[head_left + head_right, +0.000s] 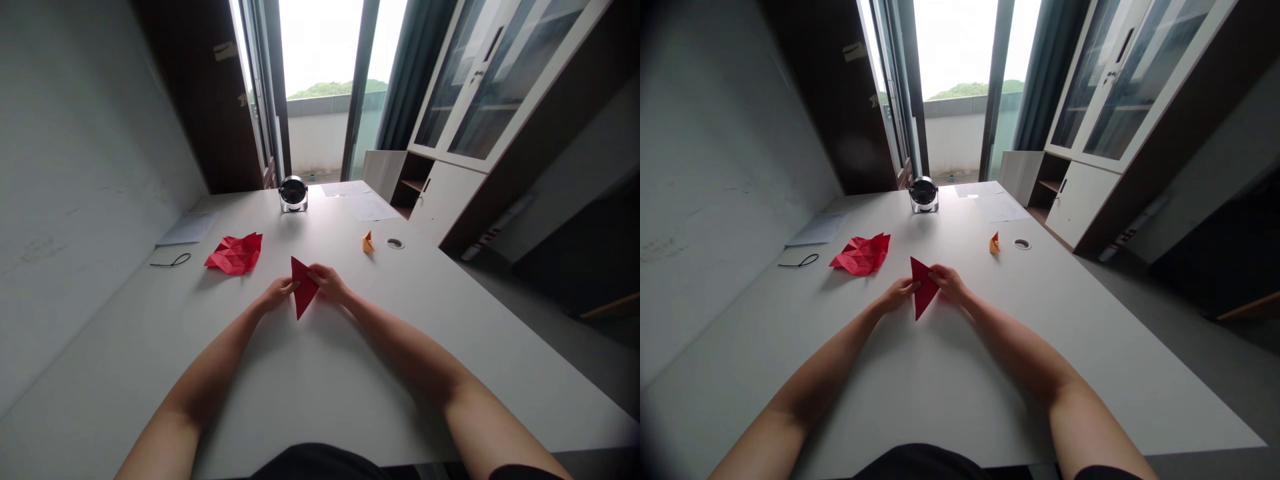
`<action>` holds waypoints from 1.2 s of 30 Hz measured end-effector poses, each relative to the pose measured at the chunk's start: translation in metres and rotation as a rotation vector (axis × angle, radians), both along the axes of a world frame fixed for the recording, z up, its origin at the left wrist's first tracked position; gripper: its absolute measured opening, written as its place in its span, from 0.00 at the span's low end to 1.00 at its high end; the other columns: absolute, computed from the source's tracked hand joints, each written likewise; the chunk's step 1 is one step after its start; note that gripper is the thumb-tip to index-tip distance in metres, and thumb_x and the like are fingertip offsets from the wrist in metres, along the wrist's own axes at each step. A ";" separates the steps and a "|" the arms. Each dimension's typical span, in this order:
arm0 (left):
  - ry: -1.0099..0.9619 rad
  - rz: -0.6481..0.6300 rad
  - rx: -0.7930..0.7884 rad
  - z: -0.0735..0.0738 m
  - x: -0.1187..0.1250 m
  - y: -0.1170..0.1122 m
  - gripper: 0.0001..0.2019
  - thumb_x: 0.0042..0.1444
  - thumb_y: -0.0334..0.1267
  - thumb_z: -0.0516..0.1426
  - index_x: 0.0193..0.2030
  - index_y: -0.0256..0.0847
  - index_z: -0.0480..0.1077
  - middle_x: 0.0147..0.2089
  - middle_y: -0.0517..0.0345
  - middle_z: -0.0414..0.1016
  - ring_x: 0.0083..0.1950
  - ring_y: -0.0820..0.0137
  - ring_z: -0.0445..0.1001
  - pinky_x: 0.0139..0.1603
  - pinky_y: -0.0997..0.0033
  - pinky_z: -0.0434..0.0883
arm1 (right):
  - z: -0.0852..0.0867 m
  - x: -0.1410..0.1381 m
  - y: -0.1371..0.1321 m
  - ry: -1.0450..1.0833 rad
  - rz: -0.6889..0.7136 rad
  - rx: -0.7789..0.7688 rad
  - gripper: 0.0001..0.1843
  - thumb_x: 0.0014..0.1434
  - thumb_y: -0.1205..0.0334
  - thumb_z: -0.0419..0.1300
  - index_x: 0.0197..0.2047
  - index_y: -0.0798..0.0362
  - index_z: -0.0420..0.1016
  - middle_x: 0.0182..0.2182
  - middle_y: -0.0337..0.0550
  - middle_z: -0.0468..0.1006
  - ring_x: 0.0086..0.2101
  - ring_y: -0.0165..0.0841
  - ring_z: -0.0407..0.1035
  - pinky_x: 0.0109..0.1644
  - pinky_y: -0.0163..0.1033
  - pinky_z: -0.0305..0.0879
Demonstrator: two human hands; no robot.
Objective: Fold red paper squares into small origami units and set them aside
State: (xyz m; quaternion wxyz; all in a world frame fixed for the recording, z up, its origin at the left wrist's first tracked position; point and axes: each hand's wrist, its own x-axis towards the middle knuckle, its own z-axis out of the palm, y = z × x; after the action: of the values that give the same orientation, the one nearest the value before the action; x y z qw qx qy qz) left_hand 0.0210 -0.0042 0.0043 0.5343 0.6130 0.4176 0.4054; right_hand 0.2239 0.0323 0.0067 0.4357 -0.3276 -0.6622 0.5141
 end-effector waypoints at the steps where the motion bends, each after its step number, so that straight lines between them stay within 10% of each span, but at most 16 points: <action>1: -0.019 -0.012 -0.012 0.000 -0.001 0.000 0.24 0.52 0.58 0.62 0.36 0.34 0.78 0.32 0.51 0.78 0.34 0.62 0.74 0.36 0.69 0.70 | 0.000 0.000 0.000 0.010 0.023 -0.016 0.19 0.55 0.44 0.62 0.38 0.53 0.76 0.30 0.41 0.78 0.31 0.33 0.69 0.35 0.38 0.66; 20: 0.285 -0.323 -0.140 0.024 -0.005 -0.013 0.14 0.54 0.46 0.59 0.34 0.35 0.76 0.32 0.55 0.78 0.30 0.69 0.71 0.31 0.74 0.65 | 0.007 -0.004 -0.004 -0.012 -0.076 0.133 0.22 0.59 0.42 0.59 0.27 0.53 0.68 0.21 0.35 0.64 0.24 0.28 0.57 0.28 0.35 0.56; 36: 0.022 -0.183 -0.123 0.006 -0.004 -0.006 0.27 0.58 0.55 0.59 0.53 0.32 0.76 0.42 0.47 0.80 0.35 0.65 0.75 0.35 0.72 0.67 | 0.005 -0.002 -0.003 -0.075 -0.182 0.129 0.23 0.60 0.40 0.56 0.27 0.52 0.66 0.22 0.35 0.66 0.24 0.28 0.57 0.27 0.35 0.55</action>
State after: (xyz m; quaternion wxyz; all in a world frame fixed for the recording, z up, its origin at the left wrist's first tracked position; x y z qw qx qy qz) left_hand 0.0174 -0.0103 0.0098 0.6010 0.6192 0.3897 0.3218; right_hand 0.2220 0.0293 0.0116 0.4756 -0.3768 -0.6774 0.4159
